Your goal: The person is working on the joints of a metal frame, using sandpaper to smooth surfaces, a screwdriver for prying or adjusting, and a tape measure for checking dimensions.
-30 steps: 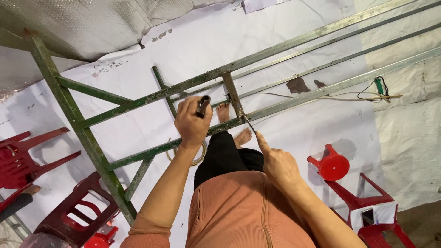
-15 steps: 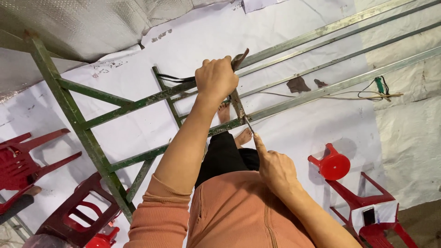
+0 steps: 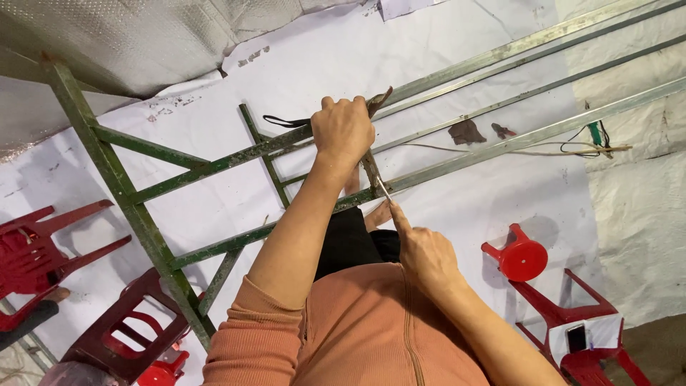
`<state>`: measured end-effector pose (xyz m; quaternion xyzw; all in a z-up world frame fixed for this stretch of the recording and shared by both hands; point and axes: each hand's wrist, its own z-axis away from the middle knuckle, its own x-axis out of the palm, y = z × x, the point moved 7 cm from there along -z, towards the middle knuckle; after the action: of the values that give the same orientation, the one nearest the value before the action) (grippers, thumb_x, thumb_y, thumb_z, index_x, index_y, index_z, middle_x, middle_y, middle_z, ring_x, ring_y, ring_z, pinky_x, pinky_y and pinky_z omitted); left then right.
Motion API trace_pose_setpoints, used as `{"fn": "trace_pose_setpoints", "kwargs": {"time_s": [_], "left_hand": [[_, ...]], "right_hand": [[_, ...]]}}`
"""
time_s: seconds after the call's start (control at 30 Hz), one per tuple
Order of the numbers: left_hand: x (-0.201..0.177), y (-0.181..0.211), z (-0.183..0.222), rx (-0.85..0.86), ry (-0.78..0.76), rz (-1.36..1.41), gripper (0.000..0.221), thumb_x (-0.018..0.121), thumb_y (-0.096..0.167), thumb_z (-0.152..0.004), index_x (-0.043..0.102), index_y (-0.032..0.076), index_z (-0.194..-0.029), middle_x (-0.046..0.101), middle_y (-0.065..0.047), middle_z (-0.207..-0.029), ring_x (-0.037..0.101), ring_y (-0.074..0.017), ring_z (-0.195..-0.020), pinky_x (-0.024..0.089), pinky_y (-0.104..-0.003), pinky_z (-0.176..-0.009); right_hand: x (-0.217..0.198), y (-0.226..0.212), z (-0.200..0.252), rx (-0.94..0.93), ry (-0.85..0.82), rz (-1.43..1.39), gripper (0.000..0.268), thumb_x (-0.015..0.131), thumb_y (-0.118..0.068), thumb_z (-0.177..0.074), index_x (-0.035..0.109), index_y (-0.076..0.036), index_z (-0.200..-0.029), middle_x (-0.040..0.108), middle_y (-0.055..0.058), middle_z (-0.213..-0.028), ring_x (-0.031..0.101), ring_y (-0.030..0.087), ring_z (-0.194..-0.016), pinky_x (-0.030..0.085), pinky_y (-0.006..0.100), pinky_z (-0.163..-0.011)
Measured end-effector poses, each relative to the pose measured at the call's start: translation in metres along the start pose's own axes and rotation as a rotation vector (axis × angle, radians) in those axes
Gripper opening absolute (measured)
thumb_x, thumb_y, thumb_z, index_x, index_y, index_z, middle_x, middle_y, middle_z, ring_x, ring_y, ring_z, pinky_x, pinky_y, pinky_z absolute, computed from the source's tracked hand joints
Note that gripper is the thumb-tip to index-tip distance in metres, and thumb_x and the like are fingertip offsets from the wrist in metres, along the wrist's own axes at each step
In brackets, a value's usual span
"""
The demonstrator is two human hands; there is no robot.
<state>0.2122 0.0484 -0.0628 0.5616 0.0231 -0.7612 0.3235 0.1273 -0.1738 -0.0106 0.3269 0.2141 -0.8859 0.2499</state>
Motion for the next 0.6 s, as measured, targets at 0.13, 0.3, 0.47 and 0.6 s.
{"fn": "trace_pose_setpoints", "kwargs": {"time_s": [0.13,0.3,0.47,0.6], "left_hand": [[-0.004,0.001,0.003,-0.001,-0.024,-0.014,0.029,0.056,0.011,-0.088,0.074,-0.002,-0.108,0.073,-0.023,-0.083,0.068,-0.0453,-0.096,0.058,-0.059,-0.074],[-0.006,0.003,0.003,0.012,-0.024,-0.021,0.031,0.055,0.009,-0.088,0.073,-0.003,-0.109,0.073,-0.024,-0.084,0.069,-0.0455,-0.096,0.058,-0.059,-0.073],[-0.004,0.004,0.005,0.007,-0.008,-0.05,0.031,0.054,0.008,-0.088,0.074,-0.003,-0.11,0.074,-0.024,-0.086,0.069,-0.0452,-0.096,0.058,-0.058,-0.074],[-0.003,0.004,0.002,0.017,0.008,-0.051,0.029,0.053,0.009,-0.09,0.074,-0.002,-0.105,0.073,-0.023,-0.083,0.069,-0.0448,-0.093,0.058,-0.059,-0.071]], "right_hand": [[0.028,0.009,0.016,-0.027,-0.069,-0.011,0.074,0.051,-0.016,-0.092,0.029,-0.022,-0.162,0.075,0.02,-0.083,0.076,0.04,-0.074,0.061,0.056,-0.065],[0.025,0.006,0.011,0.008,-0.06,-0.051,0.072,0.047,-0.014,-0.092,0.031,-0.024,-0.161,0.075,0.02,-0.081,0.076,0.041,-0.075,0.062,0.055,-0.067],[0.008,-0.005,-0.011,0.003,0.013,-0.124,0.069,0.043,-0.008,-0.092,0.037,-0.021,-0.16,0.075,0.02,-0.077,0.075,0.039,-0.071,0.062,0.051,-0.062],[0.003,-0.002,0.007,0.029,-0.047,-0.102,0.071,0.042,-0.008,-0.09,0.037,-0.022,-0.159,0.075,0.021,-0.076,0.075,0.04,-0.071,0.062,0.052,-0.063]]}}
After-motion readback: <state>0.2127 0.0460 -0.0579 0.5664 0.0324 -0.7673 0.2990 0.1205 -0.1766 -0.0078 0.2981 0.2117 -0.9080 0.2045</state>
